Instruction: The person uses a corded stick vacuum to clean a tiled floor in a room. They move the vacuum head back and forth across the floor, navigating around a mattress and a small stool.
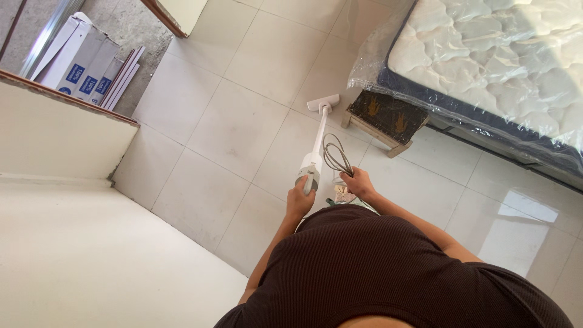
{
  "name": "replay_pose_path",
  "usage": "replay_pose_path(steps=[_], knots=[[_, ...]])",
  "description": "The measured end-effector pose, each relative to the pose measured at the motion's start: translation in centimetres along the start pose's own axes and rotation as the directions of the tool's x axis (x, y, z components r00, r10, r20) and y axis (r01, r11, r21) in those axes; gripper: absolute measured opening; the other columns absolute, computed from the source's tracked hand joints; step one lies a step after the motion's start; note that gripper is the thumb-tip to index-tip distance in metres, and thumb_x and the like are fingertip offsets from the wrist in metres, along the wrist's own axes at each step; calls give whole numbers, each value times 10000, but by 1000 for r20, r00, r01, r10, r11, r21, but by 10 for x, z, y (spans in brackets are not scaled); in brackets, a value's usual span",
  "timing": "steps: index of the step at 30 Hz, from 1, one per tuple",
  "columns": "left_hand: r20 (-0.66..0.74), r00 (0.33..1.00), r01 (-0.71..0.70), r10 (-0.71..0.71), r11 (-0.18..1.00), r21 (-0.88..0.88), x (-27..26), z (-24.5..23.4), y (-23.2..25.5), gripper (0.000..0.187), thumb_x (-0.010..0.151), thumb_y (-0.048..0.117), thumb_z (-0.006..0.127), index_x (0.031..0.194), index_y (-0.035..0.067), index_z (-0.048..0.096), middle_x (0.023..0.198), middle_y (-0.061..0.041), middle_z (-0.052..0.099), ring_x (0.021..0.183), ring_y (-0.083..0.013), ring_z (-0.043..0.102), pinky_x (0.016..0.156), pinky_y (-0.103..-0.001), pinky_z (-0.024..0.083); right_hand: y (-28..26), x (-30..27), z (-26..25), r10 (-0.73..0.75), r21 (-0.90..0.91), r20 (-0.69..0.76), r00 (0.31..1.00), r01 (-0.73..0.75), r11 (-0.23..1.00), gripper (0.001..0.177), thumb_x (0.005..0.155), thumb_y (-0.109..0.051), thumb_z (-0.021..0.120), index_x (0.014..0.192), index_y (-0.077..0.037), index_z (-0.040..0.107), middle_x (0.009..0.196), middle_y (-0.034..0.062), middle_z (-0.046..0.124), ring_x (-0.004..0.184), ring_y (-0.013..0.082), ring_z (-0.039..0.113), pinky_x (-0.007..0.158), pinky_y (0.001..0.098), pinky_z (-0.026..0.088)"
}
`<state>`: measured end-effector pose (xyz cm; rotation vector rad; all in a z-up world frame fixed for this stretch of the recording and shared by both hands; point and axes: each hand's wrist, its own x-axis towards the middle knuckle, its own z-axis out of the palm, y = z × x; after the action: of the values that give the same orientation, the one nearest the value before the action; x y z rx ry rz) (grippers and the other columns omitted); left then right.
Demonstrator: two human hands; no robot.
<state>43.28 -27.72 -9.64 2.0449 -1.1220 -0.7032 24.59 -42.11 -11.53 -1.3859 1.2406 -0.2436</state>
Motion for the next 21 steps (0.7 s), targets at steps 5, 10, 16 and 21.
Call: replay_pose_path(steps=[5, 10, 16, 21], knots=[[-25, 998, 62, -63, 997, -50, 36, -3, 23, 590, 824, 181, 661, 1377, -13, 590, 1167, -317, 690, 1057, -427, 716, 944, -448, 561, -3, 16, -15, -3, -11, -44, 999, 3, 1000, 317, 969, -277, 660, 898, 33, 662, 593, 73, 594, 491, 142, 570, 467, 330, 461], [-57, 983, 165, -173, 978, -130, 46, -42, 51, 556, 836, 173, 652, 1346, -43, 605, 1192, -299, 702, 1107, -407, 714, 948, -438, 559, -10, 29, -32, 13, 30, -64, 998, -11, 999, 315, 968, -278, 657, 890, 26, 639, 601, 57, 600, 491, 132, 583, 463, 326, 479], [-69, 983, 166, -173, 982, -96, 75, -43, 68, 545, 848, 180, 680, 1339, -46, 608, 1193, -300, 700, 1106, -411, 707, 946, -446, 557, -20, 49, -34, 39, 73, -84, 996, -33, 997, 323, 971, -283, 649, 870, 22, 622, 602, 65, 592, 496, 135, 575, 462, 332, 475], [-30, 990, 136, -140, 985, -104, 127, -31, 67, 554, 867, 176, 667, 1359, -64, 581, 1202, -309, 691, 1112, -413, 703, 964, -447, 548, -33, 71, -32, 50, 64, -124, 991, -42, 997, 323, 973, -287, 646, 849, 9, 610, 602, 63, 575, 504, 138, 569, 476, 342, 476]])
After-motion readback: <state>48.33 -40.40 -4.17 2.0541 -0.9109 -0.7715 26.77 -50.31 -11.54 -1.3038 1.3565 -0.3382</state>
